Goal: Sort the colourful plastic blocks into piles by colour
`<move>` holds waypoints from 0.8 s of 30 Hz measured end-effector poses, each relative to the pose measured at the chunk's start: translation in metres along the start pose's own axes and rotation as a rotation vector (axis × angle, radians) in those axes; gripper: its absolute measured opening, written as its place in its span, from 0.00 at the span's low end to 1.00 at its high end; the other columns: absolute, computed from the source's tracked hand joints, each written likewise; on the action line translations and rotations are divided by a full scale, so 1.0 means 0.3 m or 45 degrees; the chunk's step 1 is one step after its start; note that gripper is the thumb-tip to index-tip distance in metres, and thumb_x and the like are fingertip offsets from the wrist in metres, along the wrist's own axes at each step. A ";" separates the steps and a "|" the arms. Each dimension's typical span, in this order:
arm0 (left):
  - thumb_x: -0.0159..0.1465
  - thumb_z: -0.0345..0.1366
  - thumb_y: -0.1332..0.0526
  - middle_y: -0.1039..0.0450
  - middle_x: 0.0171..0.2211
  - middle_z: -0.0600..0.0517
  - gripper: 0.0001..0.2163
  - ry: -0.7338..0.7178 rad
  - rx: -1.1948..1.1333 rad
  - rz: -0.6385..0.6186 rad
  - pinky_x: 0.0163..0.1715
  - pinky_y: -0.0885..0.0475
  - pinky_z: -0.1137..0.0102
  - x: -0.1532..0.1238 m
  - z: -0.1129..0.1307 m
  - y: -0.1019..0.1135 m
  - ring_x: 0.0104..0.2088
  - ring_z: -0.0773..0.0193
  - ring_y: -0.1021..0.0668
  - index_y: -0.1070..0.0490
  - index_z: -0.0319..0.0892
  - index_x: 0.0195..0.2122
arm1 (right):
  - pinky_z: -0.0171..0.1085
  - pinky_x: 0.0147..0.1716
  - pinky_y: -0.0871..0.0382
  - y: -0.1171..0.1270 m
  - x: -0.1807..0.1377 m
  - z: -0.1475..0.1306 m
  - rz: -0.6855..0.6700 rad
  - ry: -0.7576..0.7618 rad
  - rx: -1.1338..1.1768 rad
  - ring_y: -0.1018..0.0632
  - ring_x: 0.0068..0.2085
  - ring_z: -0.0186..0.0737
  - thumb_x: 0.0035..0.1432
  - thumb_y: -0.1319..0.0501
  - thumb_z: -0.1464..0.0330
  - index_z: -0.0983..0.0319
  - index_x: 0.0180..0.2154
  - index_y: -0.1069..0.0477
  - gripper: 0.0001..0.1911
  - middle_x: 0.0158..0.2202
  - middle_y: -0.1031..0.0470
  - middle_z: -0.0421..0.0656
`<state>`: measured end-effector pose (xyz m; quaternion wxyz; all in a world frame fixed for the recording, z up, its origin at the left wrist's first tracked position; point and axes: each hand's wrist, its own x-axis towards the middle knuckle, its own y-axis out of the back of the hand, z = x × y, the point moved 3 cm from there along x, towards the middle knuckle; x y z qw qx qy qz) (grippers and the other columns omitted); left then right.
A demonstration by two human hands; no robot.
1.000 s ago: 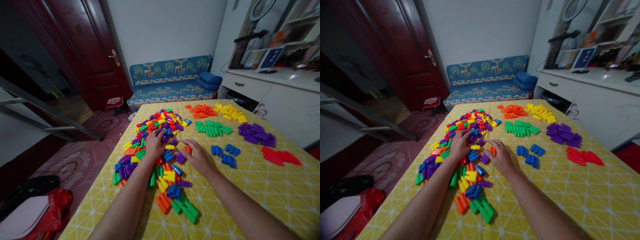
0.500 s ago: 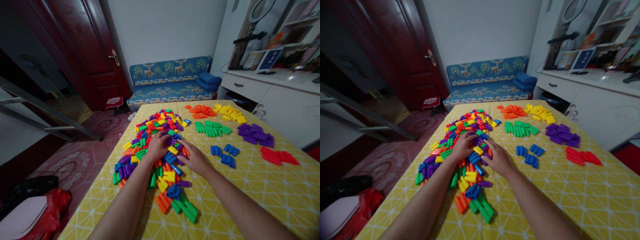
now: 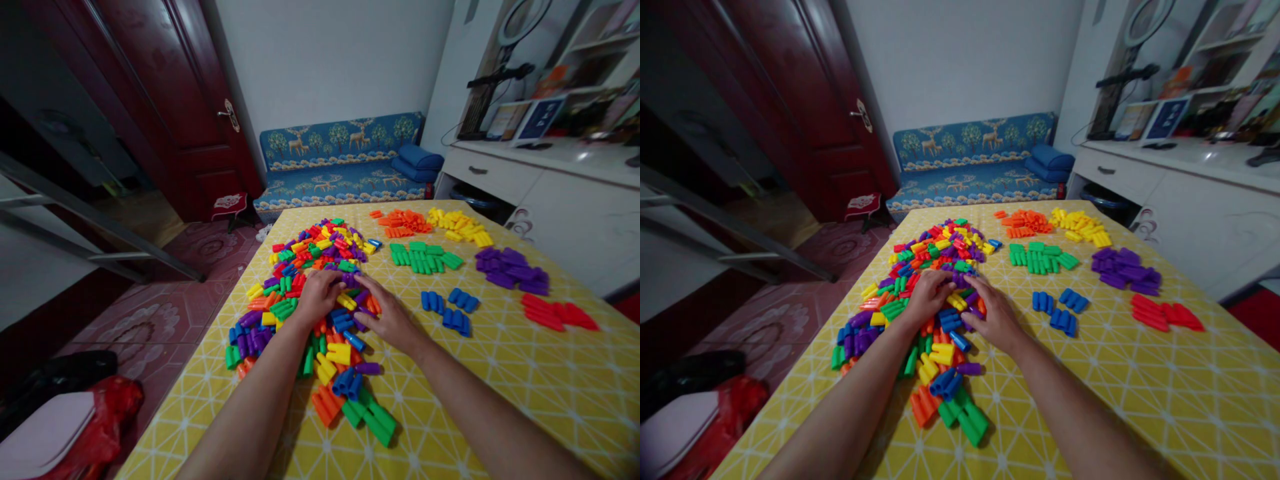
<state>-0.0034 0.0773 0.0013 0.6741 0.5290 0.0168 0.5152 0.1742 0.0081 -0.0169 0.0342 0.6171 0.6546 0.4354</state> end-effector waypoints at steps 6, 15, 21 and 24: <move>0.69 0.42 0.44 0.20 0.36 0.47 0.13 -0.004 -0.230 -0.150 0.38 0.29 0.68 -0.006 0.006 -0.016 0.37 0.60 0.20 0.23 0.41 0.41 | 0.48 0.62 0.37 0.011 0.002 -0.008 0.038 -0.026 0.086 0.32 0.63 0.44 0.60 0.40 0.67 0.53 0.61 0.36 0.27 0.61 0.33 0.45; 0.68 0.42 0.44 0.20 0.34 0.48 0.13 -0.029 -0.193 -0.123 0.36 0.30 0.70 -0.003 0.015 -0.005 0.34 0.62 0.21 0.21 0.41 0.38 | 0.44 0.48 0.27 0.030 0.001 0.049 0.377 -0.259 0.110 0.23 0.46 0.43 0.59 0.41 0.67 0.58 0.47 0.27 0.13 0.44 0.24 0.45; 0.65 0.42 0.39 0.19 0.38 0.47 0.11 -0.041 -0.130 -0.139 0.39 0.28 0.68 -0.002 0.018 -0.001 0.37 0.60 0.20 0.21 0.42 0.40 | 0.53 0.56 0.33 0.013 -0.007 0.112 0.429 -0.293 -0.112 0.29 0.57 0.52 0.57 0.39 0.62 0.60 0.41 0.22 0.13 0.55 0.31 0.52; 0.65 0.41 0.40 0.19 0.37 0.47 0.11 -0.005 -0.128 -0.137 0.39 0.28 0.68 -0.002 0.018 0.000 0.36 0.61 0.20 0.20 0.42 0.39 | 0.55 0.59 0.36 0.013 -0.001 0.112 0.438 -0.237 -0.200 0.32 0.60 0.53 0.60 0.41 0.62 0.60 0.47 0.24 0.17 0.59 0.33 0.53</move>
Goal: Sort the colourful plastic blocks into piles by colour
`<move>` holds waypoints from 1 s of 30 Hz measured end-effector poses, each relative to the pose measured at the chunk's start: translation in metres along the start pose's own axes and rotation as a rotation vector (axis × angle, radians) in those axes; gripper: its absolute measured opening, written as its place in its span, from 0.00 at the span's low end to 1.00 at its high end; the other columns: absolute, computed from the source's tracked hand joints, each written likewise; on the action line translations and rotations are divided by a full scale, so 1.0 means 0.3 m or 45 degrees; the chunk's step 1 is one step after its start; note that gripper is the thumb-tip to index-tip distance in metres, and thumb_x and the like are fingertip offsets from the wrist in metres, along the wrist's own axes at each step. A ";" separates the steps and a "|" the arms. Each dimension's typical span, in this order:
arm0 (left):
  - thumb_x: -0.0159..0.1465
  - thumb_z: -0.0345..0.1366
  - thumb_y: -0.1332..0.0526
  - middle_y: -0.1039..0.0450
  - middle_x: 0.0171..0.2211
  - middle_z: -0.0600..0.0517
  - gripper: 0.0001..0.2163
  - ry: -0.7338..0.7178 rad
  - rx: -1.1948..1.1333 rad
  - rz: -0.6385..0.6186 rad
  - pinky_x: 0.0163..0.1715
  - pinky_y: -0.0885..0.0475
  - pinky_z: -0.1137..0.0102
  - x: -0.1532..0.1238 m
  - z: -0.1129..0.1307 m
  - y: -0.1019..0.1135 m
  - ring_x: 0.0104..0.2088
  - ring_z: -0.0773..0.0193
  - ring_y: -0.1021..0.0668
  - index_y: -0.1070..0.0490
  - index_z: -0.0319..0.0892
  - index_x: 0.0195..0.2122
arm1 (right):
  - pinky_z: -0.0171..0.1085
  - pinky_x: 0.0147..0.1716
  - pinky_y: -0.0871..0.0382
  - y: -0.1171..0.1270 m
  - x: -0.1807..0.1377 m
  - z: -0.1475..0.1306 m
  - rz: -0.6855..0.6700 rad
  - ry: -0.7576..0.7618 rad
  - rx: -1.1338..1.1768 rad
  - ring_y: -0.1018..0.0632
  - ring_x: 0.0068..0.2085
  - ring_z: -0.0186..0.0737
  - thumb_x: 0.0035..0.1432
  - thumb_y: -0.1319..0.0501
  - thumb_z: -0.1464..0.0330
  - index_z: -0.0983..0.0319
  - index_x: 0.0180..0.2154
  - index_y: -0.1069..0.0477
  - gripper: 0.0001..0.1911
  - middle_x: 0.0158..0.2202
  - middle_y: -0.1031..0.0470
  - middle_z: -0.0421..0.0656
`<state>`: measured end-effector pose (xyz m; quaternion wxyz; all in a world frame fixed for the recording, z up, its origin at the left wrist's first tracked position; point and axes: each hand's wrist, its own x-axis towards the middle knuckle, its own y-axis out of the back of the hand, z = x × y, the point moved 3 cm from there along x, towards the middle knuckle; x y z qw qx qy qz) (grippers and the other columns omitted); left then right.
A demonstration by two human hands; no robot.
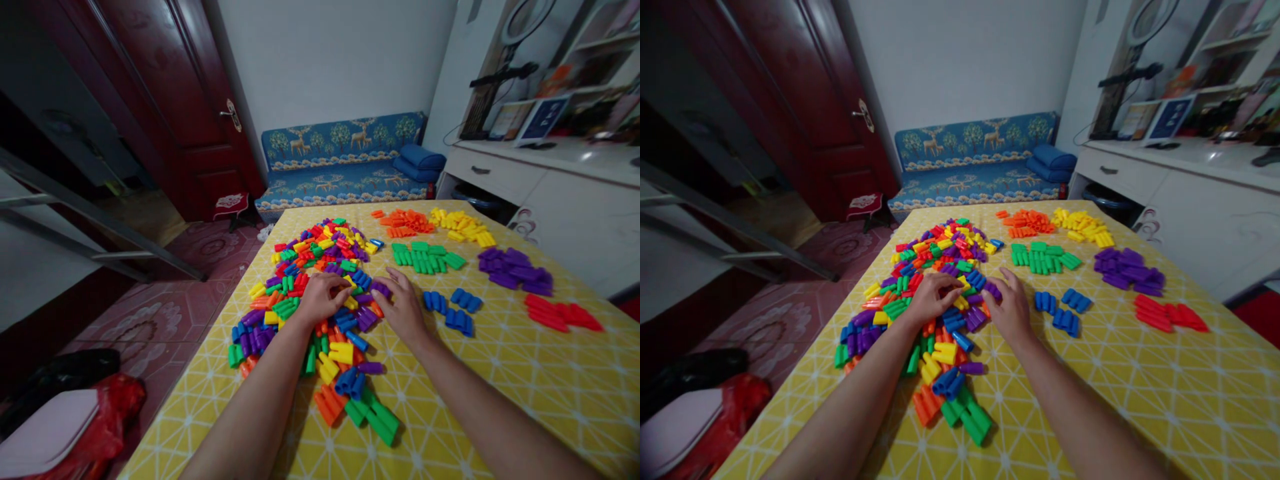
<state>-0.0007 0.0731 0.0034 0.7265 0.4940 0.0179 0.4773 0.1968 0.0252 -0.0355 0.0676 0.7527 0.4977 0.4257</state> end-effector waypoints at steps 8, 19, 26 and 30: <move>0.66 0.37 0.42 0.19 0.36 0.48 0.11 0.036 -0.006 0.043 0.38 0.28 0.69 0.002 -0.011 -0.003 0.35 0.62 0.21 0.21 0.42 0.40 | 0.57 0.61 0.40 -0.067 0.042 -0.055 -0.337 0.161 -0.245 0.34 0.63 0.51 0.60 0.48 0.74 0.52 0.61 0.34 0.29 0.65 0.36 0.44; 0.69 0.38 0.44 0.20 0.34 0.48 0.13 0.053 -0.009 0.064 0.35 0.31 0.70 0.003 -0.028 -0.011 0.34 0.62 0.21 0.21 0.41 0.40 | 0.45 0.47 0.29 -0.062 0.066 -0.049 -0.139 0.076 -0.059 0.23 0.45 0.45 0.55 0.39 0.71 0.58 0.42 0.28 0.11 0.43 0.24 0.44; 0.69 0.38 0.44 0.22 0.31 0.49 0.12 0.080 0.006 0.115 0.31 0.34 0.71 0.000 -0.038 -0.012 0.30 0.64 0.24 0.21 0.40 0.37 | 0.44 0.47 0.31 0.038 -0.001 -0.199 0.089 0.424 -0.031 0.24 0.45 0.44 0.59 0.44 0.76 0.59 0.36 0.28 0.08 0.39 0.25 0.45; 0.69 0.37 0.44 0.23 0.28 0.50 0.13 0.070 0.013 0.118 0.30 0.36 0.73 0.000 -0.037 -0.014 0.29 0.66 0.25 0.22 0.40 0.34 | 0.43 0.45 0.30 0.060 -0.094 -0.279 -0.240 0.581 -0.126 0.25 0.44 0.43 0.60 0.42 0.73 0.60 0.40 0.26 0.08 0.42 0.25 0.46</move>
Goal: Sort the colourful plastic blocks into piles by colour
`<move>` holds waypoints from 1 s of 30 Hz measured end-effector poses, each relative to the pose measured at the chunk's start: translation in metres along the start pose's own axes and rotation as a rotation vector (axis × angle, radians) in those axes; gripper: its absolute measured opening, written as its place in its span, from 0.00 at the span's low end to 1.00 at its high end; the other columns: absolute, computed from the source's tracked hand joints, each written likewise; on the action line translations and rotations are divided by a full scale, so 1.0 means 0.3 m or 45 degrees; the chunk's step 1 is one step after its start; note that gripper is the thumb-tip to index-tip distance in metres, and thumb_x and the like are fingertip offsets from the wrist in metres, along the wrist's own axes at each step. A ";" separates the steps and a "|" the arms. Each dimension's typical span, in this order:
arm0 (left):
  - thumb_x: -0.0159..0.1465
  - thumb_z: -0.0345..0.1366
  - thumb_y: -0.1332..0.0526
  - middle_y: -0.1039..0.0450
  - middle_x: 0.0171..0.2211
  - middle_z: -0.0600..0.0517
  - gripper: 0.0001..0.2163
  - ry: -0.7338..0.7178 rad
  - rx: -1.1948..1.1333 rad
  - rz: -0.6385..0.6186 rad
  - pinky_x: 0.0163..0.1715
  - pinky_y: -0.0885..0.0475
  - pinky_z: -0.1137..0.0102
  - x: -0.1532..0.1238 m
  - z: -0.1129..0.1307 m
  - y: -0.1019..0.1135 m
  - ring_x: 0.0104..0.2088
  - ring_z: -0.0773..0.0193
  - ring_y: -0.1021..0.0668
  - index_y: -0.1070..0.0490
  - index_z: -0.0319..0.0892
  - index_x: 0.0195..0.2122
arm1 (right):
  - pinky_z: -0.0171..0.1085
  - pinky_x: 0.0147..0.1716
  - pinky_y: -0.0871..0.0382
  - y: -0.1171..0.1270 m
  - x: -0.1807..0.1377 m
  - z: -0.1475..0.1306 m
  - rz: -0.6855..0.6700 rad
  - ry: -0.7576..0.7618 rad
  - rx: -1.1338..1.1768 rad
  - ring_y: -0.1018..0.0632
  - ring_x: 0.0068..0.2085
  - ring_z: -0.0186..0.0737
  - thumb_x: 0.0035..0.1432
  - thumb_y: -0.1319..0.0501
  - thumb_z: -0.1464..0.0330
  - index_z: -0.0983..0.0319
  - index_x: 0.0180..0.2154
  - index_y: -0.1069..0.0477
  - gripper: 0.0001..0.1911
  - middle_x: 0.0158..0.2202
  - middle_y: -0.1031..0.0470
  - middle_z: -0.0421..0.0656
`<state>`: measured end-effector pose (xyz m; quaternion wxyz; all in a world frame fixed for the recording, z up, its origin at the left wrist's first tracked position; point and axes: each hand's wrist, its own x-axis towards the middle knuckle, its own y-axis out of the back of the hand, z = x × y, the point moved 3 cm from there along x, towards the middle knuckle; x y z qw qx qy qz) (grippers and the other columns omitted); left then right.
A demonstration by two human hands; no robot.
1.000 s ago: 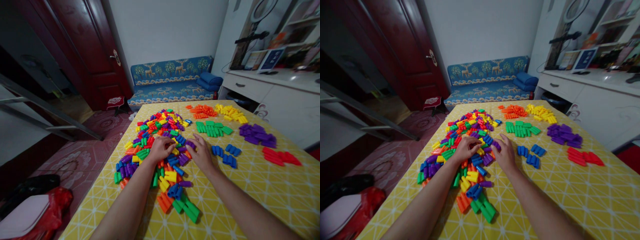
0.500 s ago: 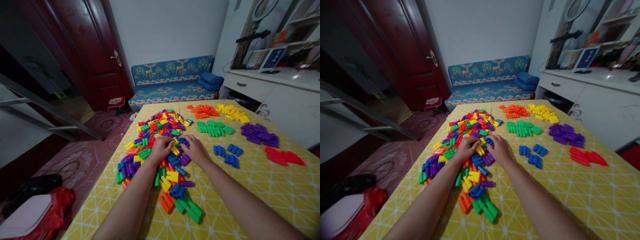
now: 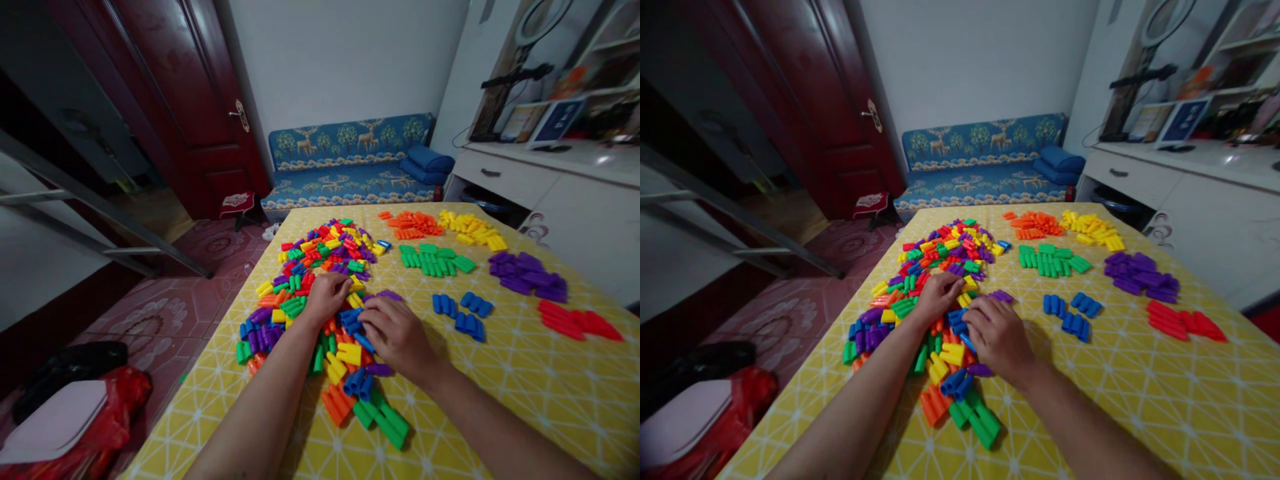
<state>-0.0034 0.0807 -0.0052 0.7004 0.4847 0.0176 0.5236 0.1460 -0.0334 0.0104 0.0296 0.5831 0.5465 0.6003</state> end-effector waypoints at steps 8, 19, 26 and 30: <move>0.68 0.35 0.44 0.25 0.26 0.51 0.12 -0.001 -0.052 0.011 0.29 0.37 0.73 0.003 0.000 0.002 0.27 0.66 0.27 0.23 0.39 0.31 | 0.45 0.46 0.29 -0.045 0.006 -0.076 -0.445 -0.209 -0.214 0.27 0.51 0.48 0.62 0.40 0.66 0.52 0.61 0.34 0.25 0.56 0.31 0.48; 0.67 0.36 0.43 0.24 0.26 0.50 0.12 0.144 -0.073 0.130 0.27 0.38 0.73 0.002 -0.011 0.006 0.28 0.65 0.25 0.22 0.38 0.32 | 0.41 0.41 0.26 -0.096 -0.009 -0.100 -0.416 -0.248 -0.337 0.24 0.44 0.45 0.63 0.39 0.70 0.57 0.53 0.28 0.17 0.47 0.28 0.49; 0.67 0.37 0.43 0.23 0.26 0.50 0.13 0.177 -0.096 0.125 0.27 0.37 0.73 0.001 -0.022 -0.001 0.27 0.66 0.26 0.21 0.38 0.32 | 0.42 0.46 0.25 -0.124 -0.015 -0.085 -0.430 -0.227 -0.312 0.23 0.50 0.46 0.65 0.42 0.72 0.53 0.58 0.31 0.21 0.58 0.31 0.47; 0.68 0.40 0.45 0.21 0.28 0.49 0.15 0.239 -0.202 0.134 0.29 0.33 0.73 0.003 -0.031 -0.002 0.28 0.64 0.23 0.21 0.39 0.36 | 0.40 0.42 0.25 -0.126 0.041 -0.087 -0.548 -0.362 -0.361 0.21 0.48 0.46 0.63 0.39 0.69 0.54 0.58 0.32 0.22 0.59 0.32 0.48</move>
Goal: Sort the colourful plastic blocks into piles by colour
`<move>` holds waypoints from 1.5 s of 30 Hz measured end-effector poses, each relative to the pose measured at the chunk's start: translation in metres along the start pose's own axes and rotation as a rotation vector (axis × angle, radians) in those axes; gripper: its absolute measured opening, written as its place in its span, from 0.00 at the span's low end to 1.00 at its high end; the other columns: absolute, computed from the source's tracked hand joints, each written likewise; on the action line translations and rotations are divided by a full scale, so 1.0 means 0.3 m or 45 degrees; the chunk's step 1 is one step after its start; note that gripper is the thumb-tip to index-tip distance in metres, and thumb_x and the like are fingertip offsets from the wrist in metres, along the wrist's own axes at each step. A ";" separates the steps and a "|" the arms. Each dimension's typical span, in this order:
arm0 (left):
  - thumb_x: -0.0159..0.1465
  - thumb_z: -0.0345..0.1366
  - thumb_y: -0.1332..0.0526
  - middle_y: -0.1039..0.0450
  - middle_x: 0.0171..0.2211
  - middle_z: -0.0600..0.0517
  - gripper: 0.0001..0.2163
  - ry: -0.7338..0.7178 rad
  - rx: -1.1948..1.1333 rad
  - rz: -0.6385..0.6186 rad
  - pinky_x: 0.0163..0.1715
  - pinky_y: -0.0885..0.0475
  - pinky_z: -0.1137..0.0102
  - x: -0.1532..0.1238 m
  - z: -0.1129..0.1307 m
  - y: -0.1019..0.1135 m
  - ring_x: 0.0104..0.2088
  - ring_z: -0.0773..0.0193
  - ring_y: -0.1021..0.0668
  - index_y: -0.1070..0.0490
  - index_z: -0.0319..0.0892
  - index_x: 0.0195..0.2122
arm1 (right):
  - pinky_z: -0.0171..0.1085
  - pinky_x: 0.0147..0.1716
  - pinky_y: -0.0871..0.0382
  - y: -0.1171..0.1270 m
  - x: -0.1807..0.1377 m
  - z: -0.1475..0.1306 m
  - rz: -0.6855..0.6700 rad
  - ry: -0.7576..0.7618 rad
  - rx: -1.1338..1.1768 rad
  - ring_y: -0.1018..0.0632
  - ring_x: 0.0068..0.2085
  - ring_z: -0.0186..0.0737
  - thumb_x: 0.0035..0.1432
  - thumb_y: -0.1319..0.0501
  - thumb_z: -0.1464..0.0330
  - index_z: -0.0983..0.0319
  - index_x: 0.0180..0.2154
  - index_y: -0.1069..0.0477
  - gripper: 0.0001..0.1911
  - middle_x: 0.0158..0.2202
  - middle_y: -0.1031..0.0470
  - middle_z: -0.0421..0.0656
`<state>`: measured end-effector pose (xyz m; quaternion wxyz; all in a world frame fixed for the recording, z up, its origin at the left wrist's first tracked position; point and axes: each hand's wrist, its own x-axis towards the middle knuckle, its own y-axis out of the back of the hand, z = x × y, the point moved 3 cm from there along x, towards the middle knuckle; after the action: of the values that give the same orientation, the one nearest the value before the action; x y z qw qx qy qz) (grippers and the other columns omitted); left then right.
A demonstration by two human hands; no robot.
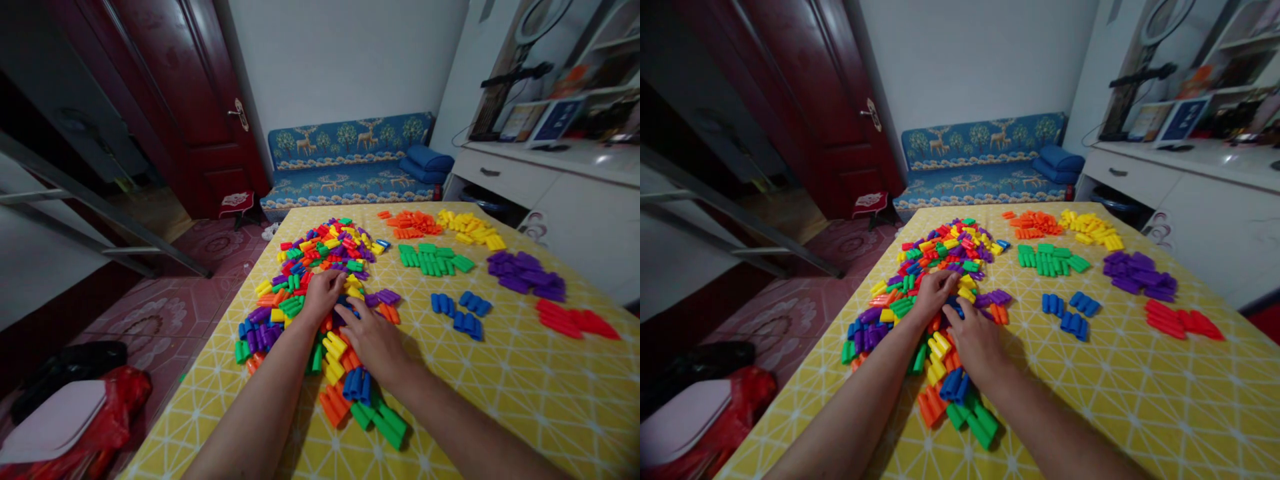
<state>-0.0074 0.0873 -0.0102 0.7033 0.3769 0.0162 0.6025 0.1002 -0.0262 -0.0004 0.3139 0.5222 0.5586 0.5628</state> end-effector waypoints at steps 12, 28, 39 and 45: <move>0.70 0.45 0.49 0.19 0.36 0.48 0.19 0.088 -0.195 0.093 0.39 0.27 0.69 -0.001 0.020 0.021 0.38 0.59 0.19 0.22 0.39 0.41 | 0.39 0.44 0.28 -0.037 0.139 0.111 0.388 -0.141 0.398 0.21 0.45 0.43 0.63 0.42 0.71 0.60 0.47 0.26 0.12 0.45 0.22 0.47; 0.49 0.48 0.25 0.23 0.47 0.46 0.45 -0.326 -0.258 -0.215 0.51 0.27 0.63 -0.037 0.073 0.010 0.47 0.54 0.20 0.42 0.46 0.66 | 0.33 0.21 0.31 -0.062 0.134 0.217 0.777 -0.554 1.470 0.24 0.24 0.38 0.57 0.38 0.53 0.62 0.41 0.29 0.19 0.25 0.24 0.39; 0.66 0.42 0.40 0.21 0.40 0.47 0.24 -0.243 -0.267 -0.206 0.44 0.25 0.66 -0.033 0.054 -0.002 0.41 0.59 0.20 0.38 0.43 0.62 | 0.35 0.35 0.28 -0.065 0.133 0.205 0.707 -0.423 1.291 0.22 0.35 0.39 0.61 0.42 0.55 0.62 0.41 0.27 0.17 0.35 0.21 0.43; 0.67 0.40 0.41 0.21 0.41 0.48 0.14 -0.196 -0.209 -0.018 0.41 0.25 0.68 -0.022 0.029 -0.004 0.38 0.61 0.20 0.29 0.42 0.51 | 0.41 0.45 0.28 -0.089 0.136 0.200 0.638 -0.289 1.254 0.22 0.45 0.43 0.61 0.43 0.60 0.61 0.48 0.29 0.17 0.44 0.22 0.46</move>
<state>-0.0041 0.0771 -0.0074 0.7353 0.3630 -0.0844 0.5661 0.1398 0.0350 -0.0265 -0.0521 0.7809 0.5771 0.2333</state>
